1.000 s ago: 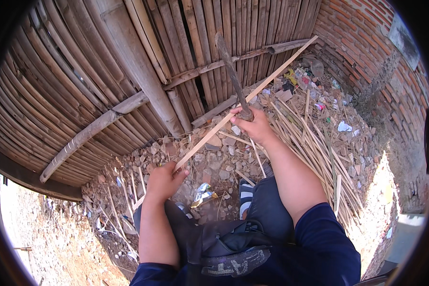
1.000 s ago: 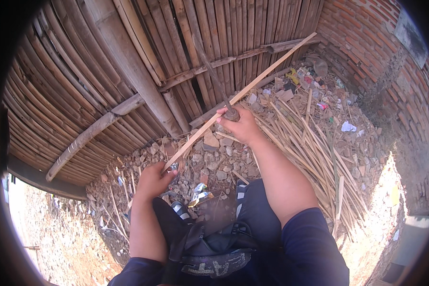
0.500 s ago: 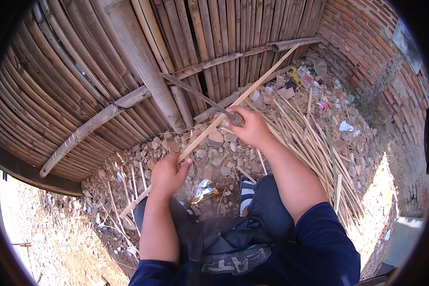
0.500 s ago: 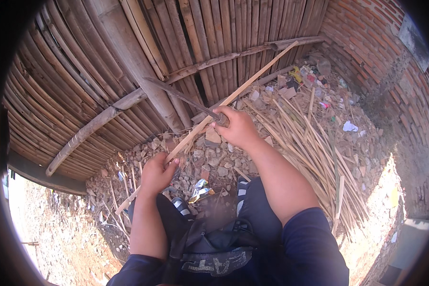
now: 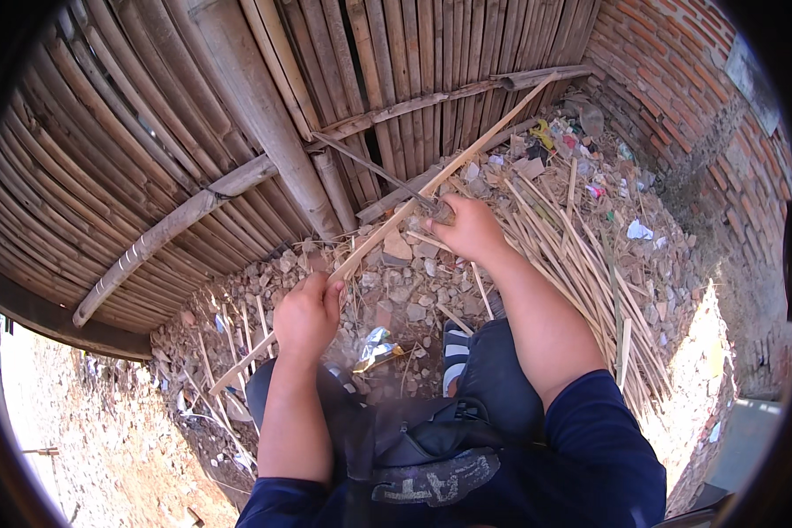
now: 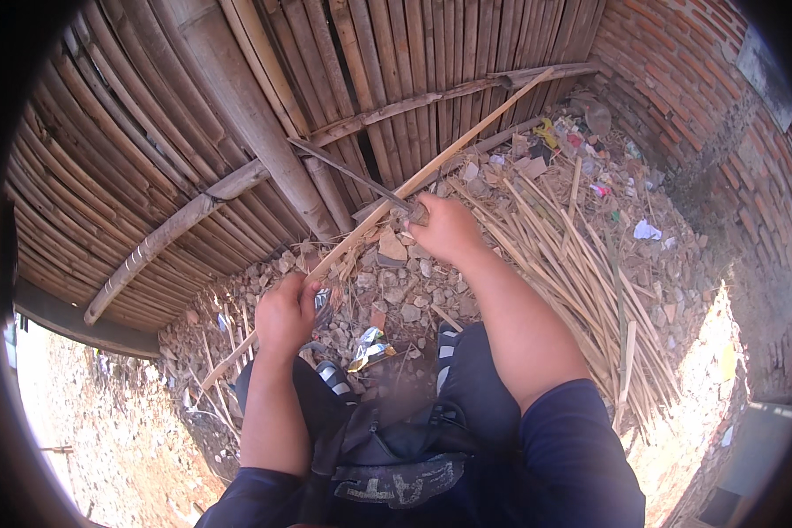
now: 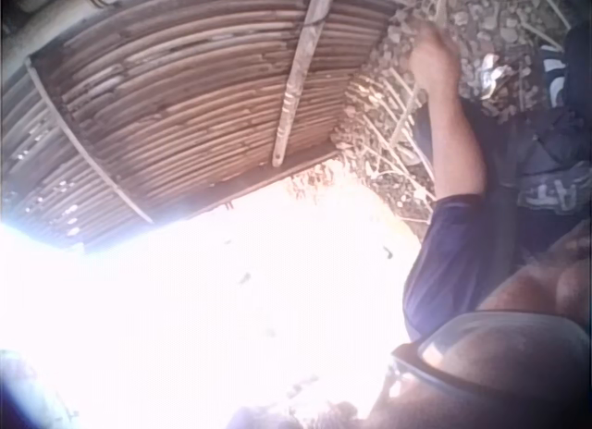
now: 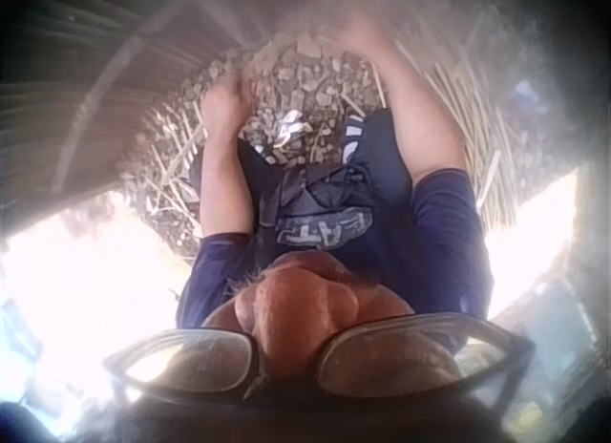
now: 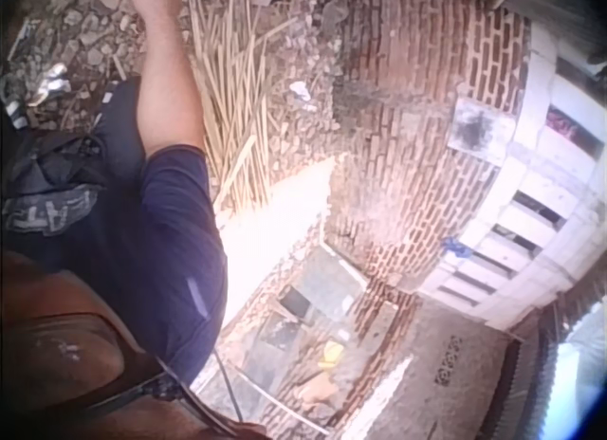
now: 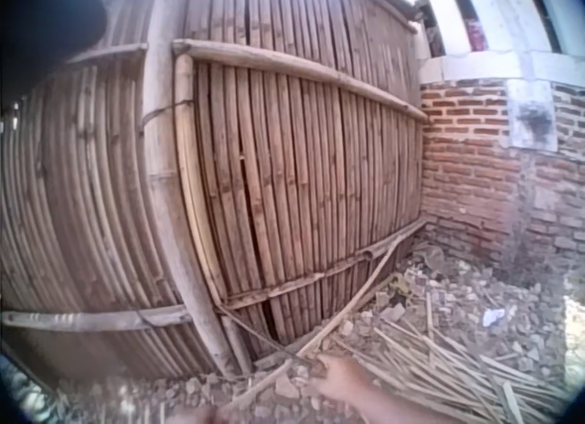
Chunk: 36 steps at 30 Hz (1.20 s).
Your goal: The person shaves a thin bamboo strip using a machete while sitting on the ground, removing outer layers to thin the material.
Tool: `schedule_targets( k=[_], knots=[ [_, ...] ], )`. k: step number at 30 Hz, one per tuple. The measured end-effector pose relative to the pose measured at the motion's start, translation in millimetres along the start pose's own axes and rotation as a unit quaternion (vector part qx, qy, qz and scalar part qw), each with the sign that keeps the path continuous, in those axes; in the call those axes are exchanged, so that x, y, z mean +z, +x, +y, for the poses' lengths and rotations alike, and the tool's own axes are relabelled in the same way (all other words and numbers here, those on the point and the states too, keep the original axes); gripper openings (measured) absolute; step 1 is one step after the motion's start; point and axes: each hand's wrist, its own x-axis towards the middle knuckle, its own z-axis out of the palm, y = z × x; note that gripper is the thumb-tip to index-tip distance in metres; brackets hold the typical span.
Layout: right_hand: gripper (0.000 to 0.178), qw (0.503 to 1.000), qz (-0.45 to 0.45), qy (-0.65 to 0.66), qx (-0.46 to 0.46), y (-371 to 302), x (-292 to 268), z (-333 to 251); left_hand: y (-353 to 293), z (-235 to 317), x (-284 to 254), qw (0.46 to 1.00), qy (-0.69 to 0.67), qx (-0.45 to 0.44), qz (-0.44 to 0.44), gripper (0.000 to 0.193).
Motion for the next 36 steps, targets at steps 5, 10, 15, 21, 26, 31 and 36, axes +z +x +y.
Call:
schedule_targets(
  k=[5, 10, 15, 21, 26, 31, 36],
  knots=[
    [0.041, 0.998, -0.065, -0.019, 0.014, -3.2, -10.7, -18.4, 1.0, -8.8, 5.2, 0.996, 0.002, 0.017, 0.089, 0.022],
    [0.036, 0.993, -0.101, -0.046, -0.025, -5.4, -22.2, -34.9, 0.2, -12.7, 4.2, 0.993, -0.026, 0.015, 0.117, 0.019],
    [0.038, 1.0, -0.005, -0.009, 0.028, 4.4, -16.6, 0.8, 2.5, -1.7, 0.5, 0.99, 0.0, 0.023, 0.139, 0.018],
    [0.039, 0.993, -0.113, -0.027, 0.02, -5.8, -21.2, -27.9, 2.2, -8.5, 5.0, 0.986, -0.002, 0.039, 0.159, 0.019],
    [0.039, 0.992, -0.125, 0.0, 0.033, -0.5, -23.8, -24.8, 2.3, -11.3, 3.4, 0.985, -0.006, 0.047, 0.167, 0.018],
    [0.043, 0.998, -0.038, 0.047, 0.025, 4.2, -19.3, 1.9, 4.2, -8.3, 4.9, 0.985, -0.006, 0.052, 0.167, 0.017],
    [0.043, 0.991, -0.128, 0.014, 0.043, -6.2, -21.5, -26.8, 3.1, -10.1, 5.7, 0.986, 0.001, 0.046, 0.158, 0.017]
  ],
)
